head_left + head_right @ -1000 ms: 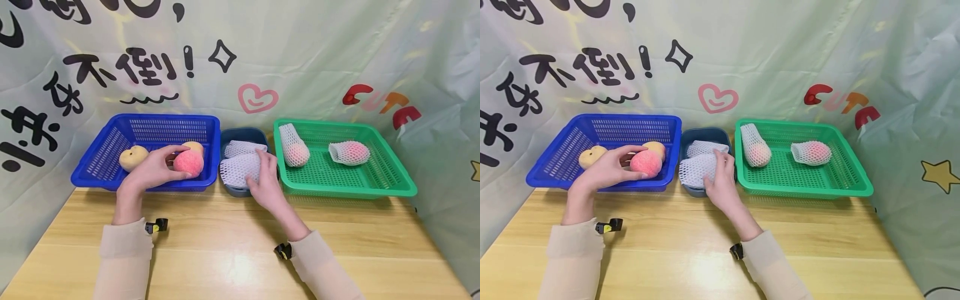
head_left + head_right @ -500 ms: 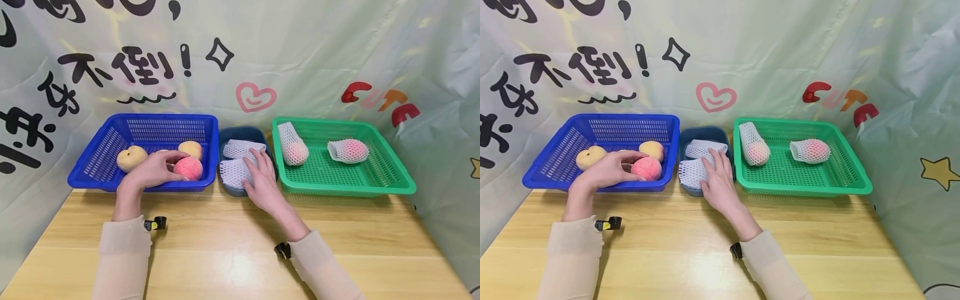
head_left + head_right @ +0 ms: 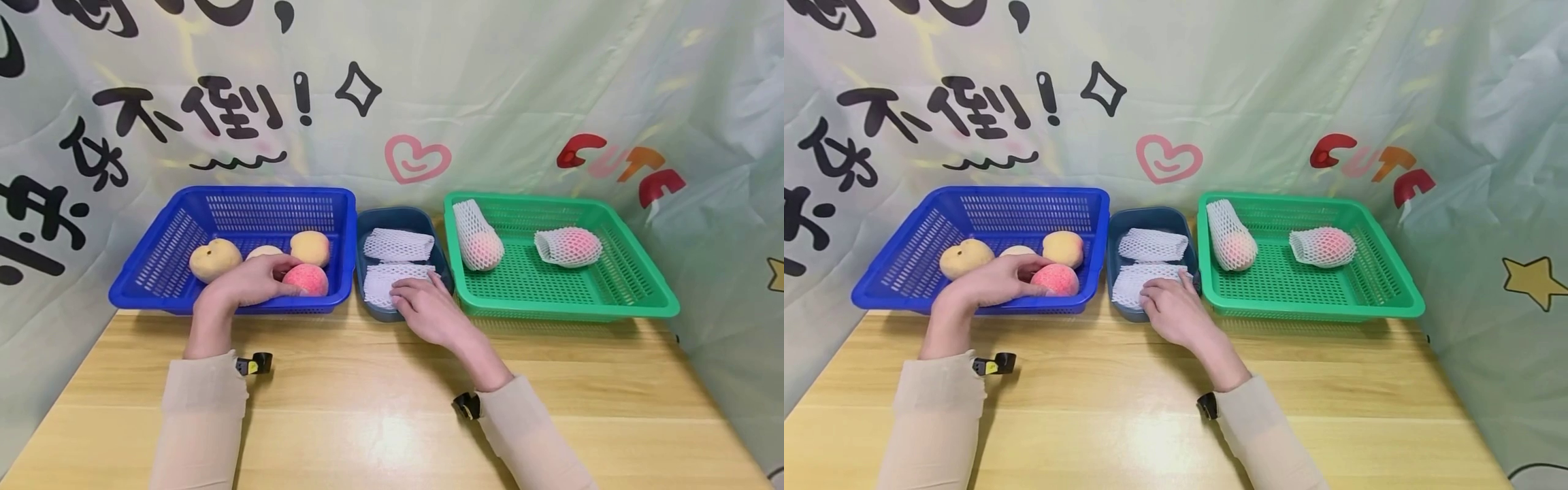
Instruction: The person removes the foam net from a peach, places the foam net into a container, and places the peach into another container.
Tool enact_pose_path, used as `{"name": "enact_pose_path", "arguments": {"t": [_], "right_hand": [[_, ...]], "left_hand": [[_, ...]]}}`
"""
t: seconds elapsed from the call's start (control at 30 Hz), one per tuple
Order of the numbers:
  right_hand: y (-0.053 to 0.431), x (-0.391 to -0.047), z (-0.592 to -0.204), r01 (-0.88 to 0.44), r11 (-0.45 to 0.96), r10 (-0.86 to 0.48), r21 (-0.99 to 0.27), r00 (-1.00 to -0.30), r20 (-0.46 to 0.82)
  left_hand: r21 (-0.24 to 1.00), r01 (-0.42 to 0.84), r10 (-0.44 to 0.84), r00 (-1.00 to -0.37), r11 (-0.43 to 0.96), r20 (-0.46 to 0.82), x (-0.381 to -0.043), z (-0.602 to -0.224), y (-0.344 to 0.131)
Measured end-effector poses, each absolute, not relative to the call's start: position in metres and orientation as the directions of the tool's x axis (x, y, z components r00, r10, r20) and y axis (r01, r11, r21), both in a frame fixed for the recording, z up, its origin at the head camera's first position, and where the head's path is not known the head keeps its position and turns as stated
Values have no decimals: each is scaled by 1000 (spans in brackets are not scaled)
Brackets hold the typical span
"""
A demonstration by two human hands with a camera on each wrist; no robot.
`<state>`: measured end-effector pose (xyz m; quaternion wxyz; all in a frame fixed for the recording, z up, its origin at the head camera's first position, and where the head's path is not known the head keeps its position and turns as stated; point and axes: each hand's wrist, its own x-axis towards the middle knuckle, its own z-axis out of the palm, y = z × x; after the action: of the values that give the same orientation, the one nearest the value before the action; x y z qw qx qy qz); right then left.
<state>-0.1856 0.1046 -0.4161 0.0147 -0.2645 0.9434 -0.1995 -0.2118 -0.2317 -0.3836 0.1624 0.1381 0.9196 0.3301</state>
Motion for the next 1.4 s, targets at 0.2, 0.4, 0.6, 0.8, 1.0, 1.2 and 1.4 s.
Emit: {"name": "enact_pose_path", "arguments": {"t": [0.2, 0.4, 0.6, 0.8, 1.0, 1.2, 1.4], "right_hand": [[108, -186, -413, -557, 727, -582, -402, -810, 71], [109, -185, -411, -608, 673, -635, -421, -767, 92], [109, -183, -411, -602, 705, -631, -376, -774, 56], [110, -184, -410, -599, 685, -629, -414, -773, 78], [111, -181, -404, -574, 666, -601, -476, -791, 113], [118, -174, -398, -576, 583, -533, -573, -803, 266], [133, -173, -393, -649, 463, -414, -604, -761, 499]], "left_hand": [[626, 133, 337, -916, 769, -219, -213, -382, -229], [651, 122, 335, -918, 749, -213, -214, -382, -229], [685, 127, 348, -917, 718, -195, -214, -383, -228], [697, 141, 347, -924, 703, -163, -213, -383, -228], [711, 183, 336, -939, 679, -80, -213, -383, -229], [689, 248, 269, -960, 681, 80, -210, -380, -225], [624, 402, 200, -907, 670, 369, -204, -380, -215]]}}
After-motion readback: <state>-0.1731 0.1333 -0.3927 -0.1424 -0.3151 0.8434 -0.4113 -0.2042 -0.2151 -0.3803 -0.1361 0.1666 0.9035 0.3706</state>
